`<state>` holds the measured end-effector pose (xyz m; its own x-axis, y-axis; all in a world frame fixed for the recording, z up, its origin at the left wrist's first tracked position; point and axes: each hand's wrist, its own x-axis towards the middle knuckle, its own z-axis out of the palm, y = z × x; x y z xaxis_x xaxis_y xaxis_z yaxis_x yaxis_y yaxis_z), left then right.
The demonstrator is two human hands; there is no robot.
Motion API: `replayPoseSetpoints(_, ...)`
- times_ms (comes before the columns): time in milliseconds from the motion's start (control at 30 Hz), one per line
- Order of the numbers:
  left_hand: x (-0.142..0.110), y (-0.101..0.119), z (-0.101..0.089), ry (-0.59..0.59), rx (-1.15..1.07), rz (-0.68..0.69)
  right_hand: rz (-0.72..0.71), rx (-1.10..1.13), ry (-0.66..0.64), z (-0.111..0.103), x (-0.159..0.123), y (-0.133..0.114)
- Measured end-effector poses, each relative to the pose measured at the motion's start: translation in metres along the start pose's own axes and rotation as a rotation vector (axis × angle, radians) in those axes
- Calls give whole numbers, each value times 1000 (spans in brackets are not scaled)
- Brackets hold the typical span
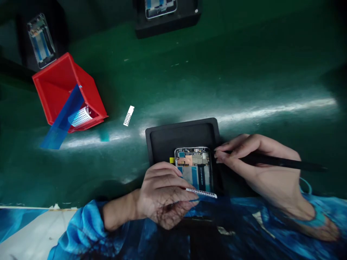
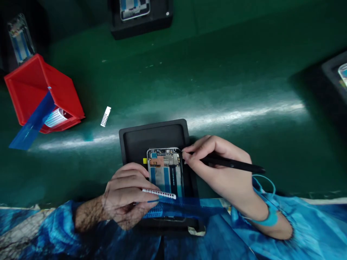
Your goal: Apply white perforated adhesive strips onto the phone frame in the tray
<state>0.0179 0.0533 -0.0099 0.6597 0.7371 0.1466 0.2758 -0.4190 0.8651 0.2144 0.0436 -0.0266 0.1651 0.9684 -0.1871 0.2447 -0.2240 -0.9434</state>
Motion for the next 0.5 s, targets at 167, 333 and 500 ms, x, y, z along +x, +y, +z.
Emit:
replayPoseSetpoints(167, -2, 1, 0, -10, -18, -55, -9, -37, 18, 3, -1, -2)
replayPoseSetpoints(333, -3, 1, 0, -8, -29, -61, -40, -59, 11, 3, -1, -2)
replayPoseSetpoints(500, -3, -1, 0, -14, -23, -25, -81, -83, -4, 3, -2, -3)
